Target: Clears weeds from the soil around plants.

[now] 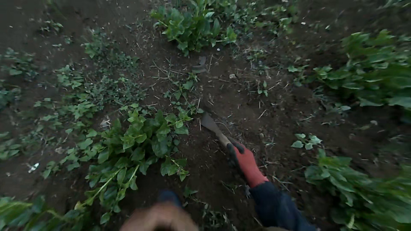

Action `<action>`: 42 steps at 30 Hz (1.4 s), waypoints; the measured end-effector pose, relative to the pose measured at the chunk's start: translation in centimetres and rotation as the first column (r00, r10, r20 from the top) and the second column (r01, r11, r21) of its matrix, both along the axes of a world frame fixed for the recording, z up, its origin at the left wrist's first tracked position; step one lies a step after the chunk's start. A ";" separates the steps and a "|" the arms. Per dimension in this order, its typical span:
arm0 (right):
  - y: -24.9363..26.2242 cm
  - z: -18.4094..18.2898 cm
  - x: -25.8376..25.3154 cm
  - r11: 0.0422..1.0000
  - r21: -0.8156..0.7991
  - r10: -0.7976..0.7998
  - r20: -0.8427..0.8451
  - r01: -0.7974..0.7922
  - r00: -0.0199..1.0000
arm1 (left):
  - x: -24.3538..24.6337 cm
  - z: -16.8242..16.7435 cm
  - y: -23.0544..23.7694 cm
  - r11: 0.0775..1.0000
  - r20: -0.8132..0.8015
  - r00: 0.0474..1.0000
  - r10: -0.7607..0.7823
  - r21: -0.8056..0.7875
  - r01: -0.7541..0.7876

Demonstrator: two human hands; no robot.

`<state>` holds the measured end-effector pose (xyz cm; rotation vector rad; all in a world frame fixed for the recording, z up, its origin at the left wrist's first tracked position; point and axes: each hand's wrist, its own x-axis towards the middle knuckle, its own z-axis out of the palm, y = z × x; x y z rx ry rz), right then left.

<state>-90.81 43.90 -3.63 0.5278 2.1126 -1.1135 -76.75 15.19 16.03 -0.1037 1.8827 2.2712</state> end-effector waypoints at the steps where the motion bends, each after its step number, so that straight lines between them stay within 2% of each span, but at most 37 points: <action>1: 0.0 1.5 1.2 0.998 -0.016 -0.056 0.017 0.057 0.998 | -2.0 -2.1 0.1 0.992 -0.003 0.993 -0.122 0.027 0.122; 2: 0.1 2.9 2.5 0.993 -0.023 -0.119 0.030 0.120 0.992 | -4.3 -4.9 0.5 0.966 -0.022 0.966 -0.257 -0.013 0.257; 3: 0.4 4.2 3.4 0.985 -0.017 -0.171 0.038 0.171 0.985 | -6.7 -8.0 1.7 0.915 -0.008 0.922 -0.388 -0.128 0.383; 4: 0.8 5.3 3.8 0.979 0.003 -0.206 0.040 0.206 0.978 | -9.0 -10.9 3.4 0.815 0.065 0.863 -0.500 -0.302 0.495; 5: 1.2 6.3 3.6 0.977 0.035 -0.213 0.028 0.212 0.977 | -11.2 -13.6 5.2 0.654 0.197 0.803 -0.562 -0.489 0.577; 6: 1.7 7.1 2.8 0.979 0.069 -0.191 0.004 0.190 0.982 | -13.5 -16.1 7.1 0.486 0.336 0.775 -0.534 -0.628 0.608; 7: 2.2 7.7 1.6 0.984 0.101 -0.147 -0.027 0.149 0.989 | -15.8 -18.4 8.2 0.383 0.420 0.792 -0.443 -0.710 0.591; 9: 3.7 8.5 0.3 0.986 0.142 -0.075 -0.073 0.085 0.994 | -19.7 -22.6 8.3 0.294 0.450 0.873 -0.187 -0.823 0.486; 11: 5.3 8.4 1.1 0.989 0.142 -0.034 -0.090 0.046 0.995 | -22.0 -25.4 6.6 0.270 0.469 0.883 -0.029 -0.847 0.459; 13: 6.1 7.0 1.9 0.994 0.105 -0.009 -0.076 0.017 0.997 | -22.8 -26.0 5.2 0.287 0.493 0.869 -0.036 -0.828 0.482; 17: 1.0 -0.8 -2.2 0.998 -0.055 -0.007 0.003 0.007 1.000 | -22.5 -26.1 3.9 0.364 0.534 0.845 -0.036 -0.780 0.509; 19: -1.1 -2.5 -4.5 0.996 -0.093 -0.001 -0.008 0.000 1.000 | -22.6 -26.0 3.6 0.396 0.549 0.836 0.000 -0.767 0.504; 23: 0.5 -0.3 -3.2 0.995 -0.090 -0.059 -0.080 0.052 0.995 | -21.1 -23.3 6.0 0.523 0.515 0.854 -0.075 -0.709 0.473; 26: -1.4 -1.8 -6.2 0.999 -0.043 -0.037 -0.127 0.032 0.991 | -22.2 -20.3 7.2 0.579 0.437 0.893 -0.109 -0.703 0.414; 27: -3.2 -2.8 -8.3 0.999 -0.034 -0.005 -0.140 0.000 0.990 | -23.9 -19.4 7.4 0.556 0.444 0.888 -0.120 -0.711 0.430; 29: -5.3 -4.4 -11.2 0.996 -0.081 0.026 -0.125 -0.036 0.992 | -28.2 -19.1 7.1 0.413 0.470 0.870 -0.148 -0.770 0.486; 32: -4.2 -2.9 -10.1 0.993 -0.119 -0.024 -0.101 0.012 0.995 | -33.2 -22.1 5.8 0.157 0.428 0.890 -0.155 -0.879 0.450; 34: -1.9 -1.2 -7.9 0.991 -0.116 -0.069 -0.073 0.060 0.995 | -35.8 -24.8 4.1 0.040 0.398 0.909 -0.123 -0.913 0.405; 36: -1.4 -1.7 -7.6 0.987 -0.127 -0.110 -0.062 0.102 0.992 | -37.6 -27.0 1.9 0.000 0.391 0.920 -0.030 -0.921 0.391; 39: -6.5 -5.3 -13.7 0.986 -0.165 -0.034 -0.095 0.018 0.995 | -38.9 -27.6 0.1 0.036 0.433 0.892 0.134 -0.901 0.432; 40: -7.8 -6.0 -15.8 0.988 -0.142 0.037 -0.126 -0.055 0.991 | -39.0 -27.1 -0.2 0.062 0.450 0.880 0.154 -0.893 0.446; 42: -7.2 -4.9 -17.0 0.981 -0.054 0.172 -0.183 -0.185 0.968 | -37.9 -25.8 -0.8 0.091 0.480 0.874 0.075 -0.876 0.474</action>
